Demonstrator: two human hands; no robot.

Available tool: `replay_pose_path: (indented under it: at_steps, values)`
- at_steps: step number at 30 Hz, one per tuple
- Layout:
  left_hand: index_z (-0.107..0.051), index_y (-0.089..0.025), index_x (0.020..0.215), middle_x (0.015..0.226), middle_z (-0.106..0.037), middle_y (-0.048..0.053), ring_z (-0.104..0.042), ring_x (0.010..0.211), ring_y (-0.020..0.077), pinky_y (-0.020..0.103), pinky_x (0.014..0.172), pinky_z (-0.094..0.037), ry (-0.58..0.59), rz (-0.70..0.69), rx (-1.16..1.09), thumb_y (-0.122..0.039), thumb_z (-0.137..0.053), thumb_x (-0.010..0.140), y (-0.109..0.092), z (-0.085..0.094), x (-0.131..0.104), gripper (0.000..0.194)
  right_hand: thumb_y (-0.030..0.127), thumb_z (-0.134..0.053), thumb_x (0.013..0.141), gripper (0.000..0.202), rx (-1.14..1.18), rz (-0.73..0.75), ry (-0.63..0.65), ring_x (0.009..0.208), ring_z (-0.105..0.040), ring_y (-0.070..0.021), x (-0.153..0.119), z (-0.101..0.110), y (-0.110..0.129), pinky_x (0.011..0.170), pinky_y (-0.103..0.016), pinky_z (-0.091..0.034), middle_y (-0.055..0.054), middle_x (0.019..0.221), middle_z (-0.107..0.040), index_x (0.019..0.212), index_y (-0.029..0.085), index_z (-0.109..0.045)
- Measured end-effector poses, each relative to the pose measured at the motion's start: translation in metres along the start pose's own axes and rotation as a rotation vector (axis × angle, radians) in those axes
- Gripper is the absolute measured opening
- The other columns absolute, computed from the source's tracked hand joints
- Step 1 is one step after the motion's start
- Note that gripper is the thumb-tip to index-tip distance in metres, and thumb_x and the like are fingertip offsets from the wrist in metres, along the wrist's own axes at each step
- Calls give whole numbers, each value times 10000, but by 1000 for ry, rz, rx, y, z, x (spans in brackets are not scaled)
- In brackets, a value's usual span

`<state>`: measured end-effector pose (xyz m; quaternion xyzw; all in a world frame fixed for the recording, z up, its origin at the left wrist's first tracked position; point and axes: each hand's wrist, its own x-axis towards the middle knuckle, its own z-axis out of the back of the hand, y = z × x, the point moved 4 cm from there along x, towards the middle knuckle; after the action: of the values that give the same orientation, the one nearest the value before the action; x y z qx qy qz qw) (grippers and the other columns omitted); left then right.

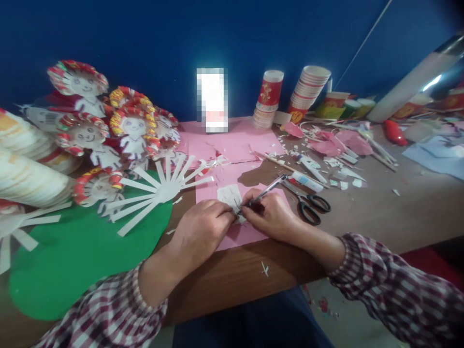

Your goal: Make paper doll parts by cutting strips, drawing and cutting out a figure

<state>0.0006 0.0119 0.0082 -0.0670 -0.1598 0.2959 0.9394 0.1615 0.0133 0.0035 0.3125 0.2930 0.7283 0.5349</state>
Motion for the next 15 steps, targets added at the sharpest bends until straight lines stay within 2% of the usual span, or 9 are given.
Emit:
replay_pose_path:
  at_steps: [11, 15]
  values:
    - [-688, -158, 995, 934, -686, 88, -627, 973, 226, 397, 862, -532, 32, 24, -2, -171, -508, 925, 0, -1, 1, 194, 153, -574, 788, 44, 1, -5, 14, 624, -557, -128, -2, 0, 0, 587, -233, -418, 16, 663, -604, 788, 181, -609]
    - [-691, -157, 992, 955, -687, 90, -628, 953, 232, 405, 842, -537, 26, 20, -2, -190, -498, 934, 0, 0, 1, 205, 160, -577, 785, 42, -6, -14, 18, 660, -570, -139, -1, 1, 0, 601, -235, -426, 8, 683, -619, 790, 187, -609]
